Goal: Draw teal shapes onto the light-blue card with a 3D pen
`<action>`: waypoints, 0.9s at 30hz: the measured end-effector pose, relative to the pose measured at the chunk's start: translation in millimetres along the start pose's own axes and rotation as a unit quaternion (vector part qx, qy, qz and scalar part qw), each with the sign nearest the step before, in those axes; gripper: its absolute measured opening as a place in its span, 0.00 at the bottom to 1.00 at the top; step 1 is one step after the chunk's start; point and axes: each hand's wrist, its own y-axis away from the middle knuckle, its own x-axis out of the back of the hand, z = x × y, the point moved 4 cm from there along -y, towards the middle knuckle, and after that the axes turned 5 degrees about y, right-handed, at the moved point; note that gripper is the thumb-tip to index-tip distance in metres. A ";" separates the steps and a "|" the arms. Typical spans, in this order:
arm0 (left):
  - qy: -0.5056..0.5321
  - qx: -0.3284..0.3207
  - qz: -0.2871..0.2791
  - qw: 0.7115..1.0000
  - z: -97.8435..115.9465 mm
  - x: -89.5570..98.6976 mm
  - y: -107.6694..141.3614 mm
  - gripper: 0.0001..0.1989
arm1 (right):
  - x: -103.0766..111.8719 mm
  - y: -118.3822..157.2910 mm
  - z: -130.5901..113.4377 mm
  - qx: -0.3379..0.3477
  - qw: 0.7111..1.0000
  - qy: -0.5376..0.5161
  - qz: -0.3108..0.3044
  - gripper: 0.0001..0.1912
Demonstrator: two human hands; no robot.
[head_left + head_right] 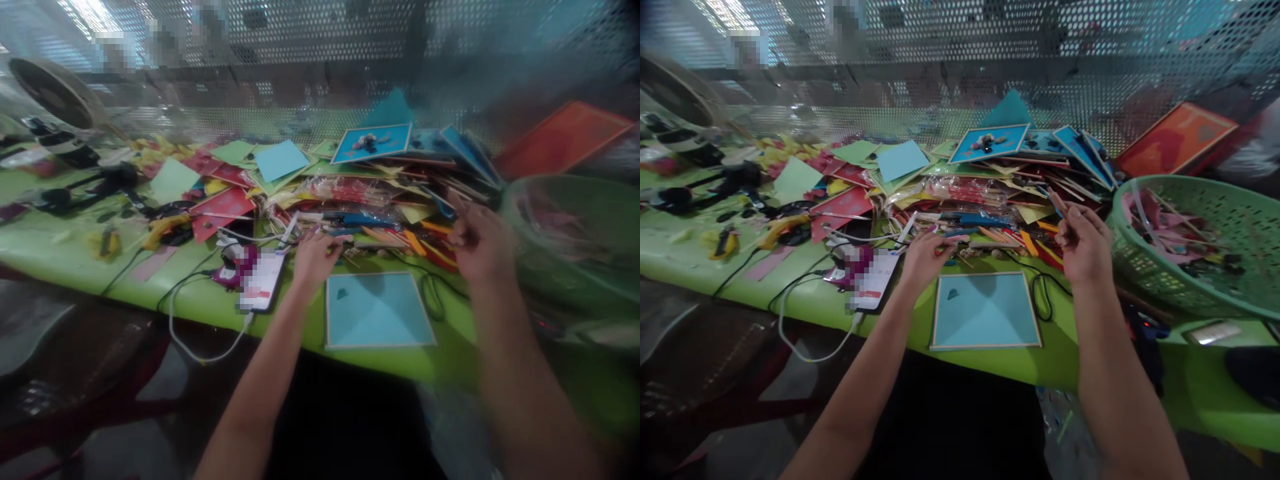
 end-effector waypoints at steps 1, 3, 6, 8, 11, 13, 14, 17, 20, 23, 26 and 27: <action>0.004 -0.007 -0.014 1.000 3.1 -2.5 0.2 0.05 | -0.6 0.5 0.6 -0.003 1.000 -0.002 -0.003 0.08; 0.011 -0.018 -0.037 0.999 9.1 -6.9 1.5 0.05 | -1.7 1.2 1.6 -0.008 1.000 -0.004 -0.006 0.07; -0.005 -0.026 -0.065 0.998 15.6 -12.3 5.0 0.08 | -3.5 2.0 2.6 -0.011 1.000 -0.003 -0.010 0.07; -0.032 -0.027 -0.087 0.995 17.9 -15.7 7.4 0.10 | -4.4 2.4 3.1 -0.009 1.000 -0.001 -0.010 0.07; -0.053 -0.034 -0.110 0.992 19.8 -19.8 9.5 0.11 | -5.2 2.8 3.9 -0.008 1.000 -0.005 -0.012 0.06; -0.038 -0.046 -0.124 0.991 21.1 -22.3 9.7 0.11 | -5.4 2.9 4.2 -0.010 1.000 -0.008 -0.015 0.06; -0.024 -0.054 -0.130 0.990 21.7 -23.5 9.4 0.10 | -5.5 3.0 4.3 -0.011 1.000 -0.009 -0.017 0.06; 0.034 -0.072 -0.134 0.988 22.1 -23.6 6.9 0.09 | -5.6 3.1 4.4 -0.016 1.000 -0.016 -0.019 0.06; 0.074 -0.050 -0.080 0.993 17.2 -14.2 2.4 0.10 | -5.9 3.4 4.8 -0.022 0.999 -0.021 -0.015 0.06; 0.074 -0.009 0.018 0.997 8.6 1.0 -0.4 0.10 | -6.1 3.5 3.1 -0.024 1.000 -0.012 -0.011 0.06; 0.073 0.008 0.085 0.994 2.0 11.0 0.2 0.08 | -3.4 1.8 -4.3 -0.012 1.000 -0.018 -0.012 0.06; 0.074 0.009 0.094 0.993 0.6 12.2 0.5 0.08 | -1.3 0.8 -8.5 -0.001 1.000 -0.022 -0.013 0.07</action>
